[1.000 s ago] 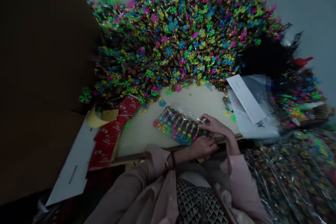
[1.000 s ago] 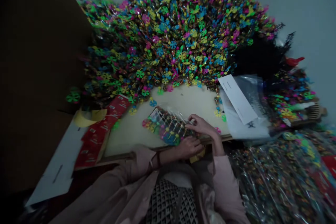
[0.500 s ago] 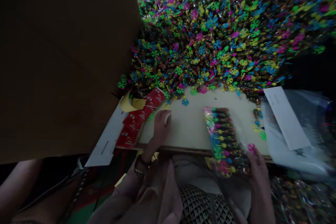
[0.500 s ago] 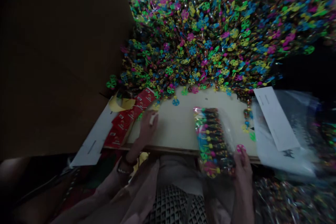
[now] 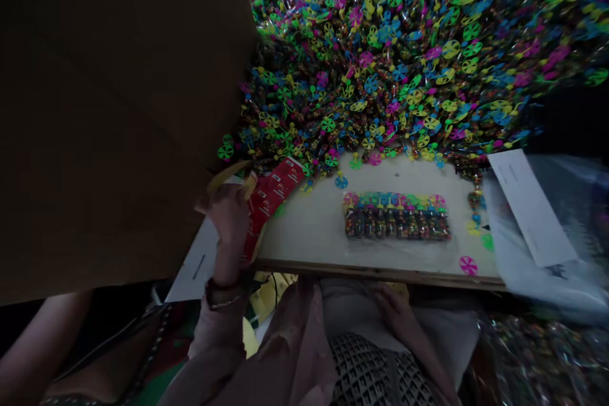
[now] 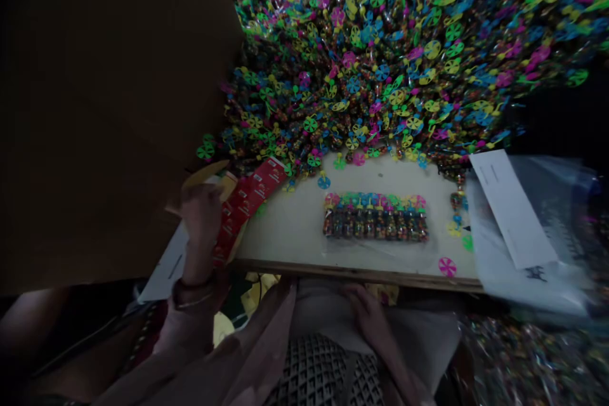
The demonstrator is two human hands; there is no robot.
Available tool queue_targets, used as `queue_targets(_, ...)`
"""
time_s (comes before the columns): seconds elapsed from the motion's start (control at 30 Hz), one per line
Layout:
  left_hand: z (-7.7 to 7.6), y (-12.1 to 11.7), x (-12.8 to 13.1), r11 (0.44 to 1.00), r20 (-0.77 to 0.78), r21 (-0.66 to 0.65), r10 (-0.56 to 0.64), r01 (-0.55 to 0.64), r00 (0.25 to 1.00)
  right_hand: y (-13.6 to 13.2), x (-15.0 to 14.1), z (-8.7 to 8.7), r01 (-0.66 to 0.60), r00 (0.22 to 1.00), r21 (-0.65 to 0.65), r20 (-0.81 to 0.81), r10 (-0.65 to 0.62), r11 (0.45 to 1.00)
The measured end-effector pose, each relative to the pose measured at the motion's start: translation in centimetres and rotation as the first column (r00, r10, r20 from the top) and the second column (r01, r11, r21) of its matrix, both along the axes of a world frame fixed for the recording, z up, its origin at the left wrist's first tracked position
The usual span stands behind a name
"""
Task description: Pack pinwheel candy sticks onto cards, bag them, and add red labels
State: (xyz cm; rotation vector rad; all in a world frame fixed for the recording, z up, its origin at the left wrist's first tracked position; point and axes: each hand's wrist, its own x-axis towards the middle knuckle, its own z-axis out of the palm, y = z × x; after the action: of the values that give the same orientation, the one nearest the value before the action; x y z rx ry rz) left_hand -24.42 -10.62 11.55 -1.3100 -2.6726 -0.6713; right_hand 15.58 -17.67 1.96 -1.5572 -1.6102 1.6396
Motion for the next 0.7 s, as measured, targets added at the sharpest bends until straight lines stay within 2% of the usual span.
queue_targets(0.07,2.0,-1.0,1.7,0.984,0.146,0.178,-0.032,0.005,0.989,0.3,-0.1,1.6,-0.054,0.998,0.002,0.018,0.054,0.999)
queue_targets(0.1,2.9,-1.3,3.1,0.972,0.287,0.236,-0.090,0.021,0.954,0.6,-0.3,2.5,-0.051,0.998,-0.001,0.030,0.051,0.999)
queue_targets(0.13,3.6,-1.5,4.9,0.962,0.460,0.271,-0.160,0.034,0.873,1.0,-0.5,3.5,-0.026,0.999,0.004,0.045,0.026,1.000)
queue_targets(0.17,4.0,-1.6,6.8,0.957,0.627,0.279,-0.243,0.078,0.741,1.4,-0.7,4.5,0.020,0.998,0.025,0.057,-0.021,0.999)
queue_targets(0.2,4.2,-1.5,8.9,0.948,0.754,0.289,-0.313,0.136,0.577,2.0,-0.9,5.6,0.083,0.995,0.066,0.054,-0.086,0.994)
queue_targets(0.23,4.1,-1.3,11.1,0.929,0.828,0.319,-0.368,0.186,0.422,2.6,-1.1,6.8,0.159,0.986,0.123,0.026,-0.164,0.980)
queue_targets(0.3,3.3,-0.6,15.1,0.886,0.891,0.386,-0.430,0.258,0.143,4.0,-1.4,9.0,0.302,0.953,0.243,-0.114,-0.282,0.922)
queue_targets(0.33,2.7,-0.1,17.0,0.869,0.898,0.416,-0.439,0.268,0.030,4.7,-1.4,10.0,0.337,0.937,0.284,-0.192,-0.291,0.898)
queue_targets(0.4,1.6,1.0,20.1,0.863,0.899,0.435,-0.402,0.257,-0.174,6.2,-1.0,11.6,0.292,0.945,0.327,-0.244,-0.218,0.899)
queue_targets(0.47,0.7,2.3,22.2,0.893,0.891,0.392,-0.308,0.222,-0.334,7.4,-0.2,12.4,0.166,0.983,0.330,-0.133,-0.128,0.929)
queue_targets(0.53,0.1,3.8,23.2,0.935,0.884,0.307,-0.209,0.180,-0.418,8.0,0.8,12.3,0.029,0.999,0.268,-0.027,-0.023,0.963)
queue_targets(0.57,-0.2,4.6,23.4,0.953,0.890,0.260,-0.174,0.157,-0.422,8.2,1.3,12.0,-0.030,0.999,0.221,-0.031,0.038,0.975)
queue_targets(0.63,-0.7,6.1,23.2,0.975,0.916,0.186,-0.127,0.124,-0.381,8.0,2.0,10.7,-0.101,0.985,0.123,-0.129,0.117,0.987)
queue_targets(0.7,-1.3,7.0,22.8,0.985,0.939,0.131,-0.086,0.115,-0.333,7.5,2.4,9.2,-0.064,0.973,0.038,-0.219,0.071,0.997)
